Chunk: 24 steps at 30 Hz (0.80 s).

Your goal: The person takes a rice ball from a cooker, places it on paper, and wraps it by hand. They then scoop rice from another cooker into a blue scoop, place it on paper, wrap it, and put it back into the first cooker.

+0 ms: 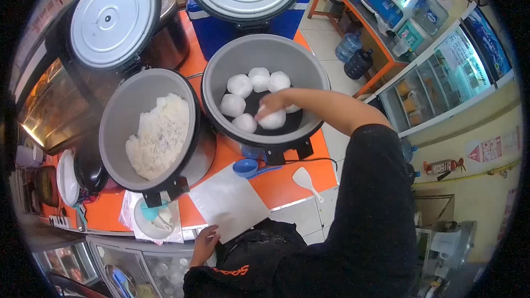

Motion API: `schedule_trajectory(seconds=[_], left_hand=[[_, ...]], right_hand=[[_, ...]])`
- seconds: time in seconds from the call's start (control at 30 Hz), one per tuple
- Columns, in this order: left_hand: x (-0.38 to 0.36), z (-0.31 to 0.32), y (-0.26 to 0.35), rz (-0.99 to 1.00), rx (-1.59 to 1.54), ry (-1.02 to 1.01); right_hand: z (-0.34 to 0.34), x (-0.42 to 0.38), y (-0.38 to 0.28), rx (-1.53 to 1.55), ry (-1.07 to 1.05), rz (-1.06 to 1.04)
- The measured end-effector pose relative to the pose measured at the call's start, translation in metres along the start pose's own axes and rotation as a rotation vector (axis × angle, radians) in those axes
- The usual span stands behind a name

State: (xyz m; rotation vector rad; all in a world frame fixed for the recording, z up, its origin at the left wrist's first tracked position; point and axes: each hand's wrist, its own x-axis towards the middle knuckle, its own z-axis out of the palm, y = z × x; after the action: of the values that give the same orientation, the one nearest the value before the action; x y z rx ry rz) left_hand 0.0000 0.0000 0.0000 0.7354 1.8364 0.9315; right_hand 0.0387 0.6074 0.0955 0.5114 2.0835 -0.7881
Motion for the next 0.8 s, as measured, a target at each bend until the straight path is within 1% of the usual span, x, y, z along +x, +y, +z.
schedule_trajectory(seconds=[0.07,0.1,0.13,0.17,0.23,0.33,0.43,0.53,0.57,0.6,0.63,0.67,0.7,0.73,0.77,0.8], left_hand=[[-0.019,0.005,-0.013,-0.03,-0.057,0.074],[-0.009,0.006,-0.015,-0.067,-0.086,0.067],[-0.01,0.001,-0.019,-0.076,-0.076,0.087],[-0.008,-0.001,-0.022,-0.085,-0.072,0.103],[-0.002,-0.004,-0.012,-0.125,-0.073,0.08],[0.009,-0.005,0.01,-0.156,-0.132,0.059],[0.028,-0.001,0.021,-0.155,-0.133,0.023],[0.05,0.003,0.028,-0.098,-0.074,0.006],[0.057,0.006,0.03,-0.076,-0.054,0.004],[0.063,0.009,0.028,-0.017,0.035,0.019],[0.07,0.012,0.024,0.041,0.125,0.035],[0.077,0.015,0.021,0.101,0.212,0.052],[0.083,0.019,0.02,0.111,0.209,0.043],[0.089,0.024,0.02,0.118,0.203,0.04],[0.093,0.03,0.022,0.124,0.194,0.042],[0.098,0.033,0.027,0.078,0.181,-0.006]], right_hand=[[0.037,0.015,0.004,0.089,-0.06,-0.065],[0.044,0.037,0.013,0.164,-0.136,-0.06],[0.05,0.042,0.003,0.237,-0.169,-0.086],[0.05,0.042,0.0,0.173,-0.152,-0.028],[0.035,0.008,-0.033,0.044,-0.117,0.097],[0.026,-0.004,-0.033,0.113,-0.181,0.164],[0.042,0.024,-0.014,0.079,-0.153,0.029],[0.035,0.015,-0.025,0.051,-0.171,0.025],[0.03,0.006,-0.031,0.043,-0.14,0.066],[0.02,-0.008,-0.04,0.032,-0.114,0.106],[0.005,-0.034,-0.06,-0.059,-0.025,0.105],[0.008,-0.028,-0.038,-0.31,0.312,-0.249],[-0.004,-0.078,-0.064,-0.104,0.41,-0.314],[-0.006,-0.117,-0.074,0.253,0.509,-0.456],[-0.003,-0.16,-0.081,0.484,0.411,-0.509],[0.011,-0.196,-0.077,0.713,0.306,-0.556]])
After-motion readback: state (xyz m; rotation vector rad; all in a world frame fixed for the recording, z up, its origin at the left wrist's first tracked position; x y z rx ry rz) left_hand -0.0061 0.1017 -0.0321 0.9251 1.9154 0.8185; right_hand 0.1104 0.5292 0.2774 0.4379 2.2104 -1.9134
